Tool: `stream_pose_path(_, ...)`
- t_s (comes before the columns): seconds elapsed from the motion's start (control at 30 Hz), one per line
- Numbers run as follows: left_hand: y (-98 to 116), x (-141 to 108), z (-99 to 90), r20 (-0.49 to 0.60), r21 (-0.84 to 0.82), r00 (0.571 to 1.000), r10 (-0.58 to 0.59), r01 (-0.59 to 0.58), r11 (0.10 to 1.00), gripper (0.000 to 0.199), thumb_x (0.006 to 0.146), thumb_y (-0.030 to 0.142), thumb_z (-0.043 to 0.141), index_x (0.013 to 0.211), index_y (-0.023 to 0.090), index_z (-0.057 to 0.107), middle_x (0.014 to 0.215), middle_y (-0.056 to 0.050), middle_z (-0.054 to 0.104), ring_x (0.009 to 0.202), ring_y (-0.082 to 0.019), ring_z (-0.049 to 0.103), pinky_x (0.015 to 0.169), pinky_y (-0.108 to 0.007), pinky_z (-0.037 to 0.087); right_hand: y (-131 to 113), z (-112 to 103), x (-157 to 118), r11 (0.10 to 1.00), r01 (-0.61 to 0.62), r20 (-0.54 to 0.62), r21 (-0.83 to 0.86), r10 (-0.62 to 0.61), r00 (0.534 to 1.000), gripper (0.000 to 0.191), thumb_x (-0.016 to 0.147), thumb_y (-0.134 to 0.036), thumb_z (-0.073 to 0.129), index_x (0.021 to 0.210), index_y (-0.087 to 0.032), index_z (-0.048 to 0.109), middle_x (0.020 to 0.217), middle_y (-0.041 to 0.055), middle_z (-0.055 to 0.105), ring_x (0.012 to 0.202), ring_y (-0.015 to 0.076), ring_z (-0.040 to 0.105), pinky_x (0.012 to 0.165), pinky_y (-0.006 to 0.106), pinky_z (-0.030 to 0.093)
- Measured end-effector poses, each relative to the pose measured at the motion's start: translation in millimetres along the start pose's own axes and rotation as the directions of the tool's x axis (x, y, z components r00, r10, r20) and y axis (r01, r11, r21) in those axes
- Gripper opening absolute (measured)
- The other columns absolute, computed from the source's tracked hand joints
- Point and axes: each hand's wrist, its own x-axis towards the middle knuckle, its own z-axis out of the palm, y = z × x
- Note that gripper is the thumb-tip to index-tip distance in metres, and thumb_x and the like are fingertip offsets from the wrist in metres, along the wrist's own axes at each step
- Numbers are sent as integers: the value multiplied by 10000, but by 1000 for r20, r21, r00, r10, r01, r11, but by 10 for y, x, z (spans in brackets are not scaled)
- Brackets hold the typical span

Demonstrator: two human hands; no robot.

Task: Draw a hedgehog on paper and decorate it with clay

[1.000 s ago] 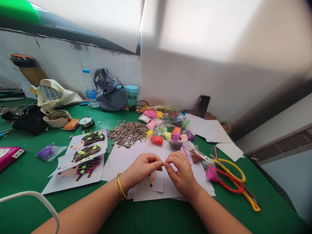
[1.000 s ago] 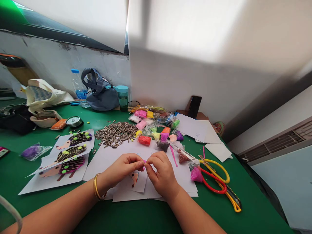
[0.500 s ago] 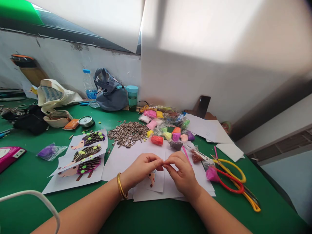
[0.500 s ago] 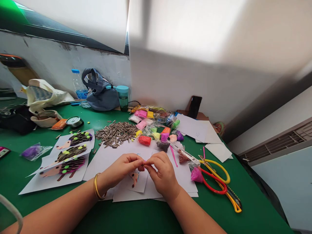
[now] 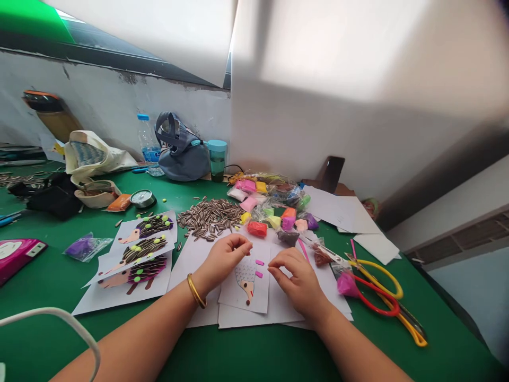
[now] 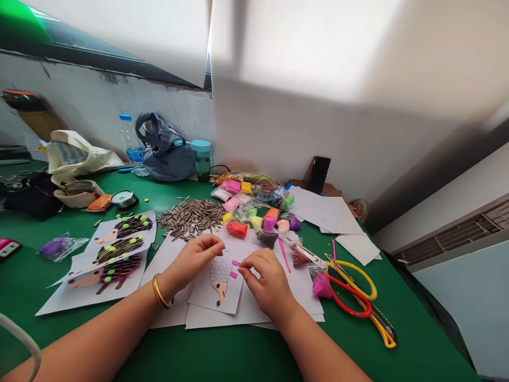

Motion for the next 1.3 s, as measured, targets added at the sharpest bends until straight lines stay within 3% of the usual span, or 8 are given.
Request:
stream_pose_path(0.13,-132,99,-39,-19,105,1000,-10,12,994,272,815,426,585,757,170,654,732,-24,646,721,-180,595,678,-282,454,90,56,-7,991,-77,177,-112,96,980,77,870,-205,670,872,-244,737,840,17,698,851,190,602,777,325,469)
stream_pose_path(0.27,-189,121,-25,-10,158,1000,-12,14,987,275,822,426,575,756,172,657,733,-28,656,712,-184,598,658,-281,449,113,72,-18,977,-102,237,-188,146,961,142,898,-207,623,921,-248,757,861,24,717,870,198,615,783,328,480)
stream_pose_path(0.7,-183,85,7,19,266,1000,-12,6,964,245,842,386,547,753,186,655,712,-12,650,681,-176,581,626,-273,418,40,70,-98,951,-47,241,-306,125,962,307,839,-95,546,1015,-223,762,848,56,716,835,208,631,772,338,507)
stream_pose_path(1.07,-136,55,33,42,411,999,19,-35,911,228,853,345,526,724,196,642,698,-10,642,671,-177,572,599,-274,379,10,106,-109,942,-159,112,-296,200,973,177,854,-142,587,893,-231,735,844,28,704,850,207,614,757,335,487)
stream_pose_path(1.3,-133,47,10,9,397,1000,15,-17,918,238,857,361,524,741,200,656,724,-14,662,685,-182,579,615,-279,386,46,115,-111,948,-146,122,-282,186,975,260,886,-152,551,1012,-255,754,873,47,694,887,216,608,777,343,495)
